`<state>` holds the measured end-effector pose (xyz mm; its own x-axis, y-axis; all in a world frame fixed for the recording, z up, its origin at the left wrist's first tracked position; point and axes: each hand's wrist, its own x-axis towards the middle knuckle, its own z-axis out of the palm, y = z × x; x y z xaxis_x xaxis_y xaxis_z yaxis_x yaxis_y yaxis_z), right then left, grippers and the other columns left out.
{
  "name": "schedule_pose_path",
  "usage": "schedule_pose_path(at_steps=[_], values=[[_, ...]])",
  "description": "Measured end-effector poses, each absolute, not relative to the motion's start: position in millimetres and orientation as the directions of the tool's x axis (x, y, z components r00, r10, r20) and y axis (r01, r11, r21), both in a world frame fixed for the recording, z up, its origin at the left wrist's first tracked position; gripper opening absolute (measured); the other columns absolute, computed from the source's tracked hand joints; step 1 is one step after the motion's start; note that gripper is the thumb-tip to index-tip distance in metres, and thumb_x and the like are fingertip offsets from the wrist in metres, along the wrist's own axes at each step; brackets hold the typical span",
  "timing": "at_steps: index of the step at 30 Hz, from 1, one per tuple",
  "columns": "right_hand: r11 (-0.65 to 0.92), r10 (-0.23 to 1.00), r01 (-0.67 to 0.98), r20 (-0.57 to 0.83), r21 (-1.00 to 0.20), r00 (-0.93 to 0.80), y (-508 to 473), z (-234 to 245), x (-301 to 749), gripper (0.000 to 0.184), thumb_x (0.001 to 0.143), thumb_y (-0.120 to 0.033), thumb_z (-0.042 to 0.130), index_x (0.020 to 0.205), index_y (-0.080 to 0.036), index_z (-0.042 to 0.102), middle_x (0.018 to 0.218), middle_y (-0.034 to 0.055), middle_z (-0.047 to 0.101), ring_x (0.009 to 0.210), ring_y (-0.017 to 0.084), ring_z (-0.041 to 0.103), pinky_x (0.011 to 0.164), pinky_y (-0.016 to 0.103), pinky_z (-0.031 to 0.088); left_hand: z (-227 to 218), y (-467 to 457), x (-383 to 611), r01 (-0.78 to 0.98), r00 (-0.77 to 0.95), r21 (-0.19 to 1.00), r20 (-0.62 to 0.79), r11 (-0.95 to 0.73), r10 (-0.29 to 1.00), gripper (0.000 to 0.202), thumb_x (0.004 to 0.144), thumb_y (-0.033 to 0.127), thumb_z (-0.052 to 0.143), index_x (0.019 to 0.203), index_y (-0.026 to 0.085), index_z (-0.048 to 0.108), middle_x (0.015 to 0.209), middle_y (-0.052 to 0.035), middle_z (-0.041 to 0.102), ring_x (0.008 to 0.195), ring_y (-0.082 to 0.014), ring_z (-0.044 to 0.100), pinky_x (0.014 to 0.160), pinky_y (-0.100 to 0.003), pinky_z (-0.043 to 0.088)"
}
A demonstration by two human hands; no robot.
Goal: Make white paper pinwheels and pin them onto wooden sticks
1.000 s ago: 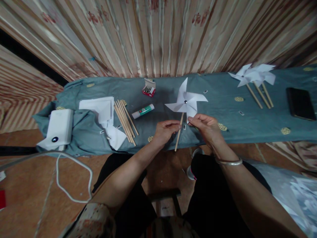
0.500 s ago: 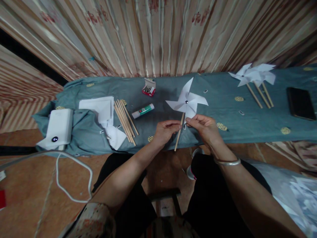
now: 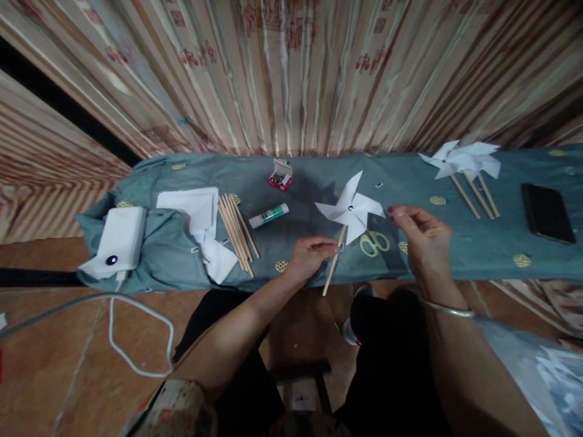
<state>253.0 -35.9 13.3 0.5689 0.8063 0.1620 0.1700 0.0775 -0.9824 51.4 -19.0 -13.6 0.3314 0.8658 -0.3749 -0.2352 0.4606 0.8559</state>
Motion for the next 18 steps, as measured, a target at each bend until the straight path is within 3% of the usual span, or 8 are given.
schedule_pose_path(at_steps=[10, 18], values=[[-0.011, 0.833, 0.068, 0.029, -0.998, 0.553, -19.8, 2.2, 241.3, 0.016, 0.059, -0.035, 0.083, 0.066, -0.024, 0.074, 0.067, -0.0027, 0.070, 0.062, 0.011, 0.058, 0.065, 0.026, 0.047, -17.1, -14.7, 50.4, -0.271, 0.337, 0.823, -0.404, 0.499, 0.850, 0.024, 0.047, 0.027, 0.085, 0.065, 0.015, 0.075, 0.056, 0.0001, 0.065, 0.051, -0.0083, 0.050, 0.054, -0.022, 0.037], [-0.077, 0.867, 0.005, -0.064, -0.997, 0.493, -26.9, 3.0, 227.1, 0.021, 0.058, -0.039, 0.085, 0.065, -0.024, 0.073, 0.063, -0.0016, 0.067, 0.060, 0.011, 0.055, 0.057, 0.023, 0.044, -15.3, -11.7, 52.4, -0.321, 0.292, 0.811, -0.407, 0.489, 0.866, 0.025, 0.046, 0.027, 0.086, 0.064, 0.014, 0.074, 0.055, 0.0001, 0.064, 0.050, -0.0074, 0.049, 0.053, -0.022, 0.038]])
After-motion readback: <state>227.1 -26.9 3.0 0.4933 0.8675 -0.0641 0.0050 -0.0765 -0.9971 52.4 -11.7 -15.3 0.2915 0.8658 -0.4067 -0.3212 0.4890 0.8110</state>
